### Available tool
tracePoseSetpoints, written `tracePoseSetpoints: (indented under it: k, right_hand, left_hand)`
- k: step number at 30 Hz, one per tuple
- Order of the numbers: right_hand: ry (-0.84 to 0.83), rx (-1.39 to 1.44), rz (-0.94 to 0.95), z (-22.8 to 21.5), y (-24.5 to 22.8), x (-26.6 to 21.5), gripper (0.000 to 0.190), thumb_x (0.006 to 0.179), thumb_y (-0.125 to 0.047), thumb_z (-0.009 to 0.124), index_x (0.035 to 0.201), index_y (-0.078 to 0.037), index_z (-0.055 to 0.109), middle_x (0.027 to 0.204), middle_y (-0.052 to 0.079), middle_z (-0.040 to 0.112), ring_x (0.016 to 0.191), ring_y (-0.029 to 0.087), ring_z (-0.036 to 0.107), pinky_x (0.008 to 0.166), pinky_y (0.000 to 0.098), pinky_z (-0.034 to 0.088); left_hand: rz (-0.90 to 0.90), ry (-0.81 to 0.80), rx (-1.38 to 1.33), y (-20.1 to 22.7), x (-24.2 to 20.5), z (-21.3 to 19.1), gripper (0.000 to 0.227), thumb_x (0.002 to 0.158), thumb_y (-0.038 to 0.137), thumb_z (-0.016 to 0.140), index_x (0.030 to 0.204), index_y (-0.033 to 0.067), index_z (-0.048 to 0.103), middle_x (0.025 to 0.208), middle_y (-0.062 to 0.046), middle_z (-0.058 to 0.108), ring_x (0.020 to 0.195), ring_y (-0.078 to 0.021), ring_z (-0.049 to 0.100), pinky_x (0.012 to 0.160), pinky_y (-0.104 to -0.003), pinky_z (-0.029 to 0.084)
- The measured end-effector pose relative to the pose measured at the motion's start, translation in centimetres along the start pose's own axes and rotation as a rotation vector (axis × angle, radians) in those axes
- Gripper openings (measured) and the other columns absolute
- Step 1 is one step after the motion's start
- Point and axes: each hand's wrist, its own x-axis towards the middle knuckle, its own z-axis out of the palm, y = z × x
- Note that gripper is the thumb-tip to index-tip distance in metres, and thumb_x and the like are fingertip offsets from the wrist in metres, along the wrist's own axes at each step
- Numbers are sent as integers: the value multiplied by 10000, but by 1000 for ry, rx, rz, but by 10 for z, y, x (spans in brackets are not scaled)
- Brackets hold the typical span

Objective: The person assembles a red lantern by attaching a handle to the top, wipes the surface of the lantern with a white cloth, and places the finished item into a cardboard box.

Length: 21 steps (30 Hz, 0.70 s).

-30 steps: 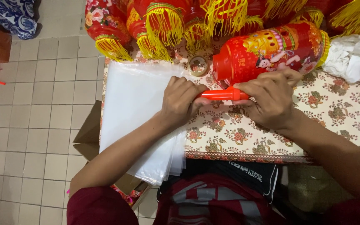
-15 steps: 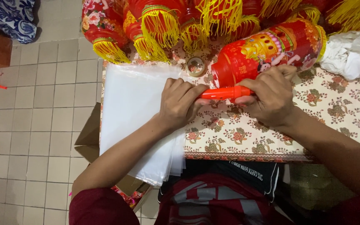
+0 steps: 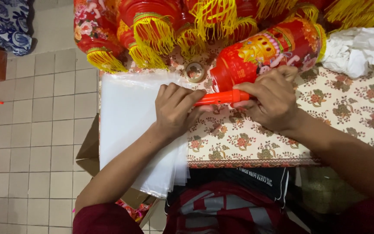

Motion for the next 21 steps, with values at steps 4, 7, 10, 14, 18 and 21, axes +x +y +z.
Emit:
tracePoseSetpoints:
  k: [4,7,10,14,18,21]
  right_hand:
    - [22,-20,-51,1,-3,-2,381,1010,-356,689,1050,6,798,684,83,524,690,274,581,702,401,532]
    - [32,10,-32,5,1,-7,381,979,-380,717,1031,-14,809,654,69,519,662,262,578,702,392,535]
    - [34,25,-1,4,4,-8,421,996,-429,683,1003,-29,815,659,65,531,686,292,608,726,415,533]
    - [9,0,9,4,8,-9,455,1014,-461,658,970,-28,792,682,71,531,701,267,574,750,411,504]
    - [38,-19,-32,5,-1,-1,409,1013,-394,685,999,-3,803,690,89,524,695,301,595,709,420,526]
    - [22,5,-50,6,-1,-3,388,1005,-363,682,1015,10,789,698,84,542,688,276,583,698,413,531]
  left_hand:
    - [-14,12,-38,-7,-8,5,360,984,443,661,983,97,759,781,-46,589,682,-240,519,659,-352,454]
    - [-43,26,-71,-9,-15,10,424,982,498,626,949,99,764,756,-37,575,642,-224,500,621,-330,463]
    - [-23,27,-51,-5,-13,8,623,863,598,701,1179,64,750,742,-65,561,635,-252,491,651,-350,489]
    - [8,21,-61,0,-5,6,334,911,349,776,1056,53,724,790,-96,601,693,-276,550,644,-379,479]
    - [-35,4,-56,-2,-2,3,341,976,412,678,1006,78,742,753,-54,618,681,-249,562,651,-354,481]
    - [-78,-33,-44,-9,-15,10,400,1013,464,592,934,101,739,684,-22,604,628,-210,540,626,-330,469]
